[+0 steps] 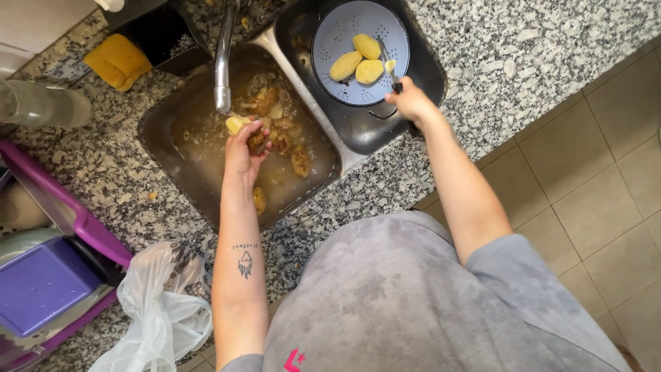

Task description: Peeling several potatoes over a sink using a manual peeler and placing them in a colander.

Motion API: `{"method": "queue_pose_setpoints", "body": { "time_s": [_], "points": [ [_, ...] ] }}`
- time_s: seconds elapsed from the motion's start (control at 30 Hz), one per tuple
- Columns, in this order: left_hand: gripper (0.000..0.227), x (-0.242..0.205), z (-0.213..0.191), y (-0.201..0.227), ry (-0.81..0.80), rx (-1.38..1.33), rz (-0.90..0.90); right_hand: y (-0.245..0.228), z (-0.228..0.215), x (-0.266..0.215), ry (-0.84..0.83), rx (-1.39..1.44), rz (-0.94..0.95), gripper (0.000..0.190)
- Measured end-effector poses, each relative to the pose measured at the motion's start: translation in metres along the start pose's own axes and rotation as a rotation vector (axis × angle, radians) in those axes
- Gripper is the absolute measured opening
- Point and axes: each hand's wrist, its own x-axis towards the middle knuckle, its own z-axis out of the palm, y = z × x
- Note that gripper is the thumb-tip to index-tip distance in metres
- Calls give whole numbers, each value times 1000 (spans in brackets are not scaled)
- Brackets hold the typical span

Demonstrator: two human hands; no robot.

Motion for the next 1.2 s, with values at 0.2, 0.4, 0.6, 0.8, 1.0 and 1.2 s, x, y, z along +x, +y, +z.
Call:
{"method": "queue_pose_setpoints", "body": {
  "time_s": [0.2,0.4,0.6,0.8,1.0,1.2],
  "points": [
    [34,-27,10,11,-25,11,-12,-64,-43,-23,-253,18,140,39],
    [29,-44,13,13,-32,66,7,-56,-45,-16,-218,123,140,35],
    [32,-59,19,18,-9,106,24,-63,-40,-2,-7,142,-25,22],
    [34,-65,12,14,-53,142,37,-35,0,69,296,-115,-456,22],
    [32,-85,-3,18,-14,130,59,-43,-39,56,304,-65,-465,21],
    [42,-81,2,27,-12,130,53,-94,-159,-81,133,48,-274,19]
  ]
}}
